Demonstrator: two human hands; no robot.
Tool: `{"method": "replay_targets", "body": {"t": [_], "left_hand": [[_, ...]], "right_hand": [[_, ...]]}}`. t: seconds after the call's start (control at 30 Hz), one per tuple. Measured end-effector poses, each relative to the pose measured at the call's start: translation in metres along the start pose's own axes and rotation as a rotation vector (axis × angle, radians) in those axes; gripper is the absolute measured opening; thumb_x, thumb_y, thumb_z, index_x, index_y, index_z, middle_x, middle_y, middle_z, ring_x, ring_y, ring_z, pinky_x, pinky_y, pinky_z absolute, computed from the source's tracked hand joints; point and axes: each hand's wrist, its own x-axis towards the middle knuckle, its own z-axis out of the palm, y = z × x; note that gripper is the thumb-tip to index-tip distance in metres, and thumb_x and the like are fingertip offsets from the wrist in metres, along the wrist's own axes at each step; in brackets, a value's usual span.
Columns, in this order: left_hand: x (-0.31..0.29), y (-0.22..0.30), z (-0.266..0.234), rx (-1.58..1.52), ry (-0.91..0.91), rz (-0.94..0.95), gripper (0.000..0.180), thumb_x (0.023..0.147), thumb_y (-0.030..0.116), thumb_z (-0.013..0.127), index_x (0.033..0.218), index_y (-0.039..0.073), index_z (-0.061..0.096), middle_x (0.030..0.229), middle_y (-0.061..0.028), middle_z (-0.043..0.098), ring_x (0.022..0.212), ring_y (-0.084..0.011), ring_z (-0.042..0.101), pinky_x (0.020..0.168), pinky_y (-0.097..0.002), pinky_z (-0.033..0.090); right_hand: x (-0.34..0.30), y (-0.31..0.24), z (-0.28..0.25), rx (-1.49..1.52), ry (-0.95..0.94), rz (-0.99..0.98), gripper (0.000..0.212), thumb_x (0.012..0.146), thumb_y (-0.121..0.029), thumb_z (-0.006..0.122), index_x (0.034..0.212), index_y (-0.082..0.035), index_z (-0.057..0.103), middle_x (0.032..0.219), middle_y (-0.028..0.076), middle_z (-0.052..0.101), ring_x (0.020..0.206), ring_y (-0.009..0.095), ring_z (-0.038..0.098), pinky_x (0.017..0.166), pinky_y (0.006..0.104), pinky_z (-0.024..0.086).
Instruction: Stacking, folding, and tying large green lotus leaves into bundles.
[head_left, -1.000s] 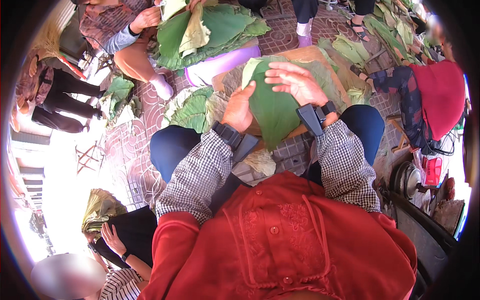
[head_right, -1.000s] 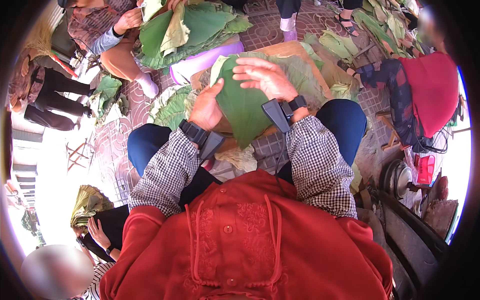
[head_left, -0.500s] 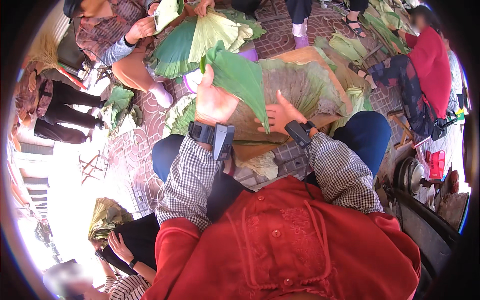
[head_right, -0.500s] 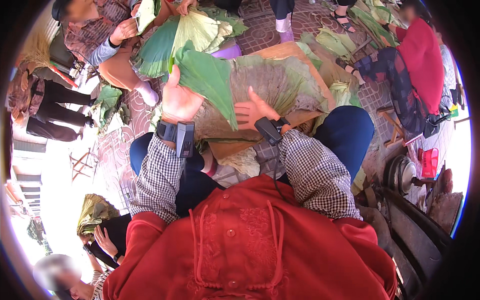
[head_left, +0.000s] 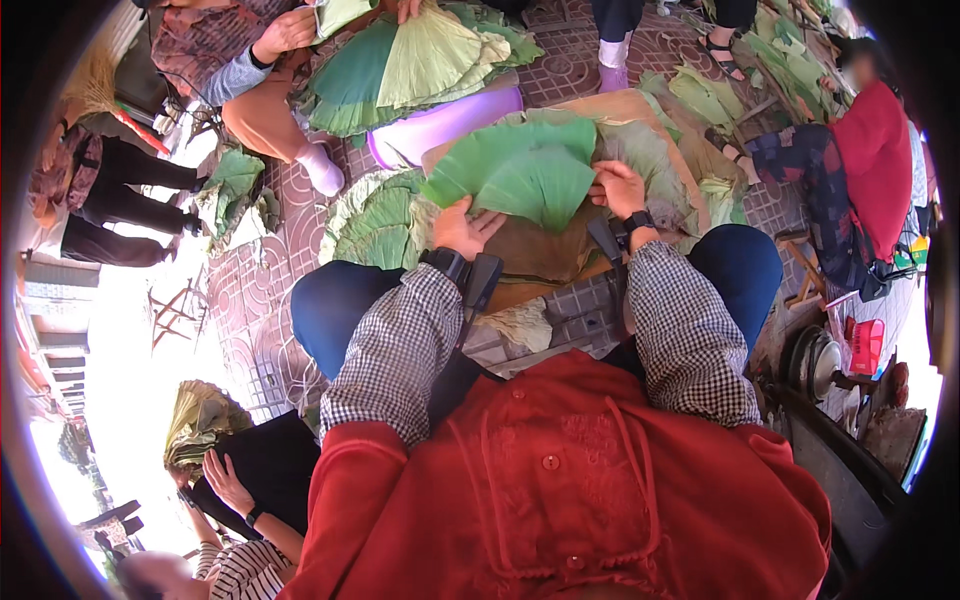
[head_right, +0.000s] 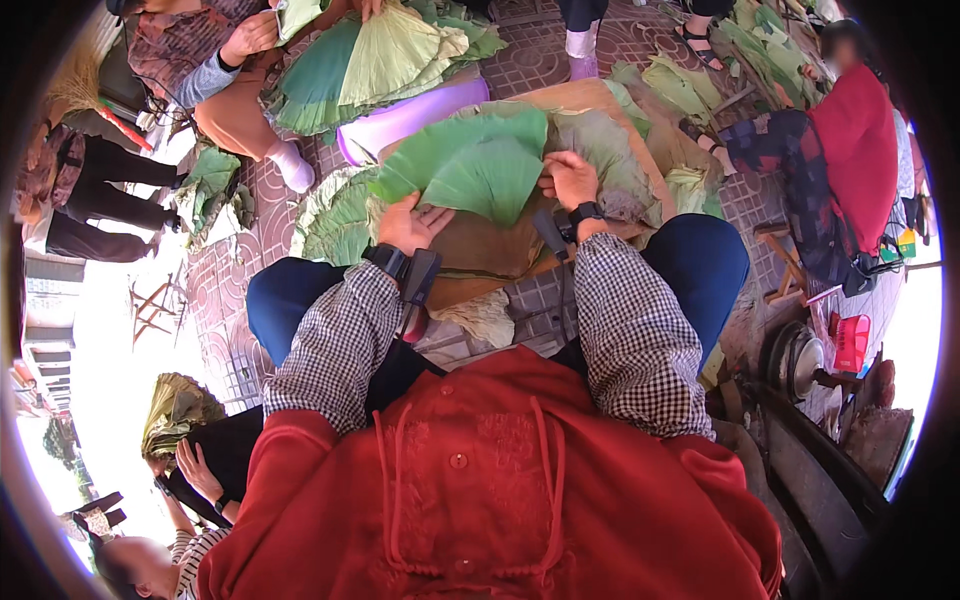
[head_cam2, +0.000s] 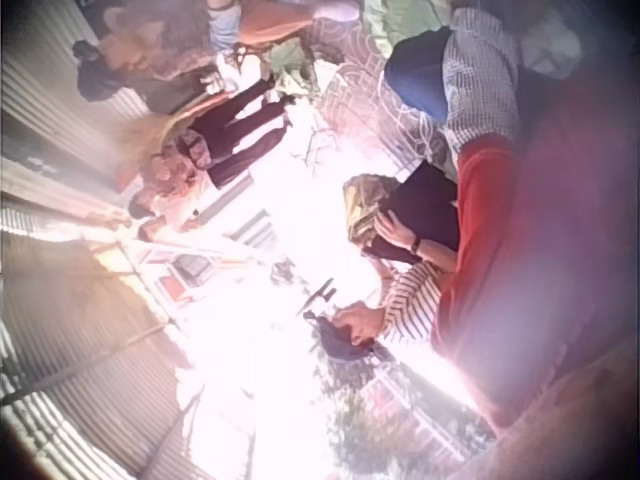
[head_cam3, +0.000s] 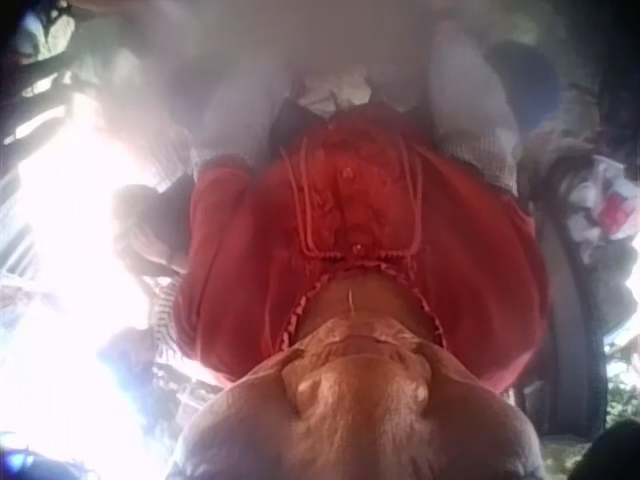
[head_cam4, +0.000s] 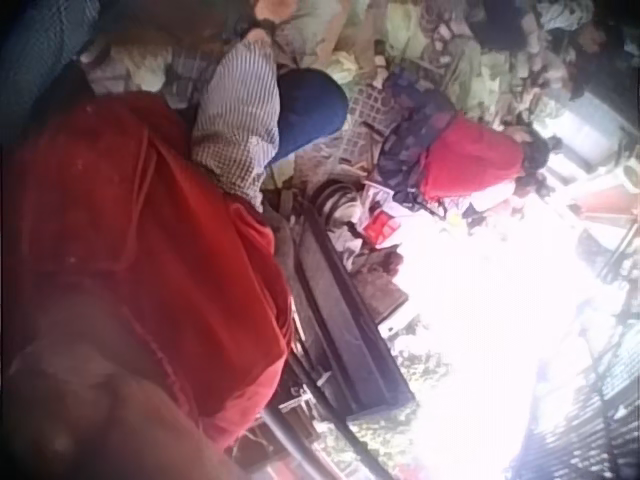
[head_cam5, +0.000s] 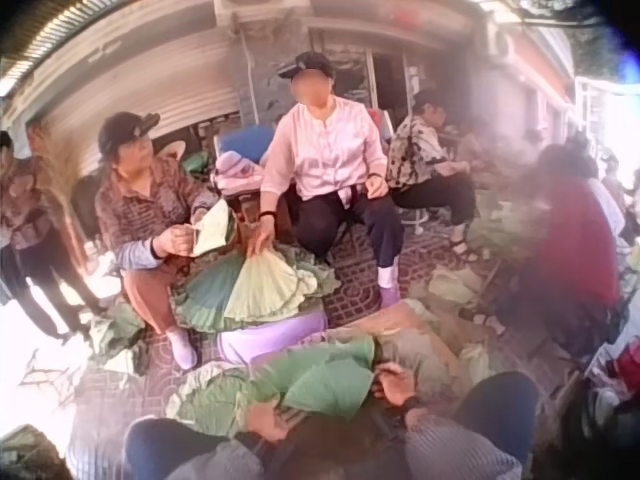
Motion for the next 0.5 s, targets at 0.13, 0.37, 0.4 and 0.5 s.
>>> {"method": "replay_targets", "body": {"t": [0.13,0.37,0.4,0.5], "left_hand": [[0.013,-0.005,-0.021,-0.023,-0.023,-0.061,0.032,0.097,0.018,0.049,0.124,0.002,0.042,0.123,-0.0248,0.048,0.117,-0.0426,0.050,0.105,-0.0554,0.039],[0.011,-0.006,-0.003,0.168,-0.191,0.024,0.033,0.094,0.011,0.050,0.120,-0.005,0.038,0.118,-0.0249,0.051,0.111,-0.0424,0.055,0.095,-0.0530,0.048],[0.009,-0.007,-0.002,0.180,-0.096,0.046,0.033,0.093,0.009,0.051,0.119,-0.007,0.038,0.117,-0.0252,0.052,0.109,-0.0422,0.056,0.090,-0.0513,0.052],[0.006,-0.006,-0.001,0.317,-0.041,0.327,0.026,0.088,0.001,0.052,0.112,-0.008,0.045,0.108,-0.0262,0.057,0.087,-0.0420,0.066,0.064,-0.0440,0.059]], "right_hand": [[0.005,0.014,-0.001,-0.074,0.028,-0.012,0.022,0.086,-0.018,0.068,0.100,-0.001,0.066,0.088,0.010,0.068,0.066,0.017,0.067,0.055,0.0295,0.054],[-0.011,0.000,0.031,-0.607,-0.115,-0.194,0.029,0.079,-0.019,0.072,0.102,-0.003,0.064,0.079,0.007,0.066,0.060,0.013,0.062,0.050,0.0277,0.049],[-0.014,-0.003,0.031,-0.573,-0.127,-0.276,0.029,0.079,-0.019,0.072,0.102,-0.003,0.064,0.079,0.007,0.066,0.060,0.013,0.062,0.050,0.0277,0.049],[-0.015,-0.025,0.013,-0.380,-0.163,-0.067,0.017,0.079,-0.014,0.068,0.088,-0.002,0.060,0.066,0.003,0.059,0.051,0.011,0.056,0.043,0.0267,0.044]]}}
